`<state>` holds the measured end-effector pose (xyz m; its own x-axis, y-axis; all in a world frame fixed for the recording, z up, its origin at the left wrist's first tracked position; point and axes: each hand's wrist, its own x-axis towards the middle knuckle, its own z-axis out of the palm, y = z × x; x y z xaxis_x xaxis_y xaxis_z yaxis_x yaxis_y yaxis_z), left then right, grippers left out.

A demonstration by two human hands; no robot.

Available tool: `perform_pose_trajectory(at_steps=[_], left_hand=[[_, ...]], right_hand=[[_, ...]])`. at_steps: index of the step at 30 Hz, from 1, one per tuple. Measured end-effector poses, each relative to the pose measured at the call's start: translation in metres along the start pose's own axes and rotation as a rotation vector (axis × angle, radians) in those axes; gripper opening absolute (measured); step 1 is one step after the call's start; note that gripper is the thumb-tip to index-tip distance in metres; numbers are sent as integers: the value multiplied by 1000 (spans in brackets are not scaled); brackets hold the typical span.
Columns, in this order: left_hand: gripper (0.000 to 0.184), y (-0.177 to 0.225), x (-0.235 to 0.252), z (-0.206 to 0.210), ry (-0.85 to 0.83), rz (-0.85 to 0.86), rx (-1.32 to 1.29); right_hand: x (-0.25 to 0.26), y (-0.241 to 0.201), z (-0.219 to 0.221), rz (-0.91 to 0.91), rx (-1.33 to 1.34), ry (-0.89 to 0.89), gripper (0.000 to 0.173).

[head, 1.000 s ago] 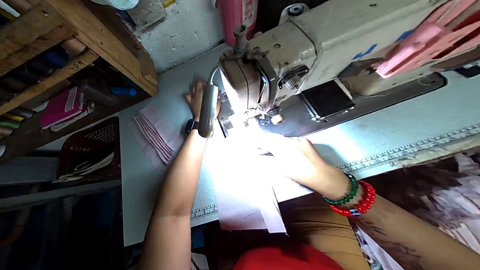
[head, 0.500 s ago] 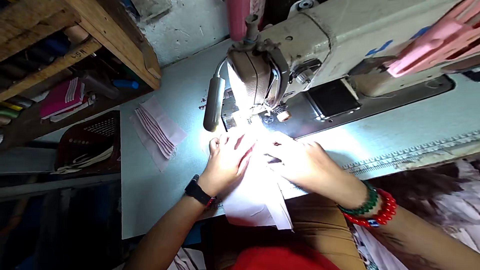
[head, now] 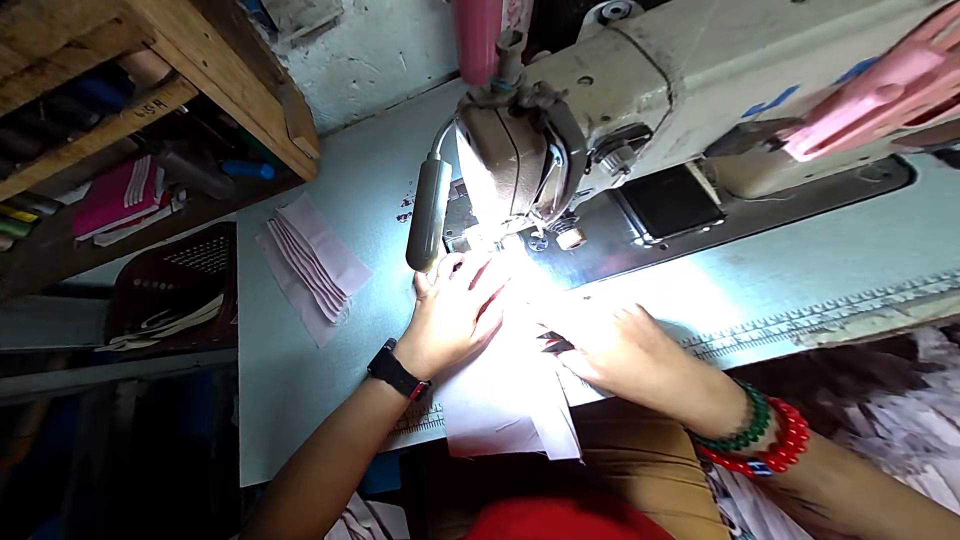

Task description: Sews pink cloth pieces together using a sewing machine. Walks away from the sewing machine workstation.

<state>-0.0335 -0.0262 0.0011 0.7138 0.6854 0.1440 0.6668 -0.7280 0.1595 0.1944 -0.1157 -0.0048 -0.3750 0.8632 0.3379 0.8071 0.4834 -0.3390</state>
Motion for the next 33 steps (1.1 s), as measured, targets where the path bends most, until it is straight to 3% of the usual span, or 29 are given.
perform_pose_trajectory(at_steps=[16,33], left_hand=[[44,2,5,-1,-5,-53,28],[42,-3,6,-2,1,-20,8]], right_hand=[[9,0,-5,31,-34,-47,12],[9,-3,-2,56,-28,-7,12]])
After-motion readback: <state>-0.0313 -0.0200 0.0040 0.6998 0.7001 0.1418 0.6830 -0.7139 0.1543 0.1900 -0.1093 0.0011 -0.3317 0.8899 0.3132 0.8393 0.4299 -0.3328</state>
